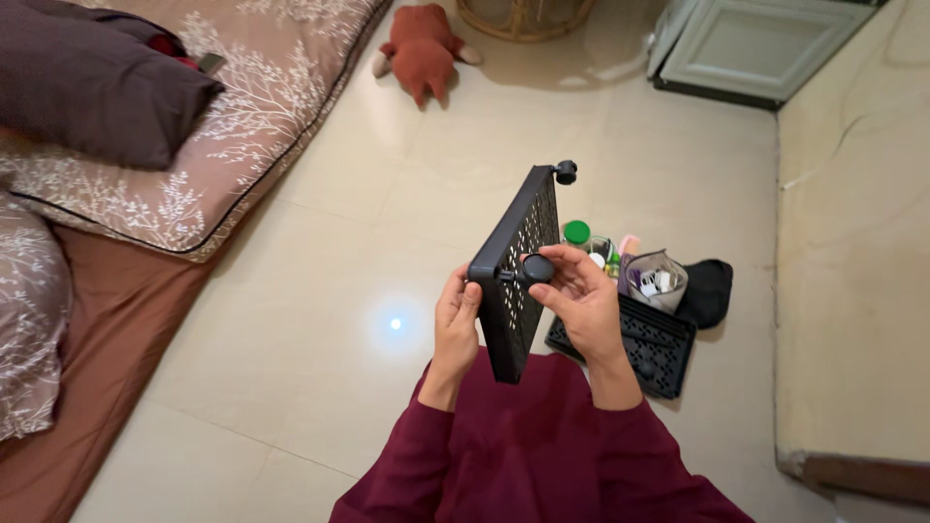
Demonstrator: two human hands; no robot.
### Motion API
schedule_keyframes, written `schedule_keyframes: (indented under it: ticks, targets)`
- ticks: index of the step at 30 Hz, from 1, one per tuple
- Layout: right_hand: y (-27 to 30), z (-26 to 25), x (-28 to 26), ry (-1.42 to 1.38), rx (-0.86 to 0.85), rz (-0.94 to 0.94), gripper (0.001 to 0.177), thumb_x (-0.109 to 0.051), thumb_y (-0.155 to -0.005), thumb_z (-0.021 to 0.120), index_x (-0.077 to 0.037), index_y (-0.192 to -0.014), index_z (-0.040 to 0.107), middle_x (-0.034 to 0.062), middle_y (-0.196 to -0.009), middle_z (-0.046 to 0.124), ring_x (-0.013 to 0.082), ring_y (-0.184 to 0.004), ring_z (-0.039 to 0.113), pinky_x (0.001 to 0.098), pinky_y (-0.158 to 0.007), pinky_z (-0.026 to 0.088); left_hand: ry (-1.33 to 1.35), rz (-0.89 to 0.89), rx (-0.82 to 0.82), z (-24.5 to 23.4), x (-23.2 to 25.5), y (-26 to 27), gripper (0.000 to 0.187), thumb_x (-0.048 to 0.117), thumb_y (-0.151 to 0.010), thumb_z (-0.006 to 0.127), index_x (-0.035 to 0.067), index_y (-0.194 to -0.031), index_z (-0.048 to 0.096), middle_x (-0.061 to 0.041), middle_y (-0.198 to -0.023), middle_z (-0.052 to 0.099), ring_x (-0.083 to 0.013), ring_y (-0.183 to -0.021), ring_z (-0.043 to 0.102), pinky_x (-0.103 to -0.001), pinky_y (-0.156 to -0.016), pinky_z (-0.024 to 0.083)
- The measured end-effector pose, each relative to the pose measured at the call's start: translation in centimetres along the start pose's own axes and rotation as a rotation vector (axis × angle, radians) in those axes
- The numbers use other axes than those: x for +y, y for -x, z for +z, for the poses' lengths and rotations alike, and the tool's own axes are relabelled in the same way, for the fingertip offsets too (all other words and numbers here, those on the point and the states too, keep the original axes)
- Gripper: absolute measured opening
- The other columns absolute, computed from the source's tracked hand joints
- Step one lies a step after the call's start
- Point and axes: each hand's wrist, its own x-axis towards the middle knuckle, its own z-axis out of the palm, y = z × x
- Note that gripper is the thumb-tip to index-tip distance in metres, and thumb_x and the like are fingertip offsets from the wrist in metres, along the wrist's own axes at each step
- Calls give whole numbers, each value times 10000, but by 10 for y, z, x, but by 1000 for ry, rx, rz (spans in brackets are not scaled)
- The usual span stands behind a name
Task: The person assembles a black plastic tray by inserting legs and attaching wheels. They repeatedly pick up the tray, insert legs, and attach wheels, then place the tray back on the floor.
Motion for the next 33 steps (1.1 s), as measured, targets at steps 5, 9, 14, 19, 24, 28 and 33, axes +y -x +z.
schedule_keyframes:
  ticks: [5,9,14,19,24,28,33]
  targets:
    - [-1,8,1,79,2,-11,502,113,-874,754,60,-1341,579,157,-1233,676,199,-1150,653,321,-993,546,-4,4,-18,-2,12,3,432,254,-1100,526,-47,-1411,519,-62,-1156,692,-91,-1025,637,-248,-898,506]
    - [2,12,-6,168,-31,-70,486,119,-863,747,62,-1313,574,154,-1268,675,198,-1166,668,329,-1006,571,-21,-8,-40,0,20,7,428,241,-1091,509,-43,-1410,506,-55,-1176,679,-99,-1039,636,-258,-909,514]
    - [-1,15,-12,219,-91,-37,463,128,-882,706,68,-1324,580,171,-1296,668,215,-1182,670,343,-969,615,-249,35,-56,-2,33,8,416,238,-1113,491,-33,-1427,519,-59,-1202,657,-116,-1062,600,-257,-927,497]
    - [0,21,-8,278,-104,-71,467,136,-892,682,70,-1343,576,183,-1333,655,216,-1182,670,339,-940,624,-558,50,-47,-2,43,10,443,309,-1109,443,17,-1434,516,-116,-1125,714,-172,-1005,658,-297,-895,518]
    - [2,33,-6,313,-79,-96,439,146,-903,675,81,-1329,588,196,-1323,667,218,-1153,688,330,-922,635,-657,49,-45,-1,42,8,470,330,-1100,409,29,-1453,489,-127,-1134,710,-171,-1019,682,-297,-883,516]
    - [-4,34,-16,427,-147,-93,506,25,-858,773,30,-1338,611,144,-1324,698,206,-1157,701,371,-978,598,-518,64,-22,-9,39,4,430,303,-1112,444,-4,-1389,558,-115,-1162,709,-156,-1061,645,-286,-930,504]
    - [-45,11,-33,967,-478,-460,982,-286,-531,954,33,-1373,563,160,-1396,618,304,-1366,517,484,-1160,354,-374,-1,-120,-18,51,-10,390,263,-1104,480,-24,-1331,614,-60,-1146,707,-117,-1058,619,-253,-946,490]
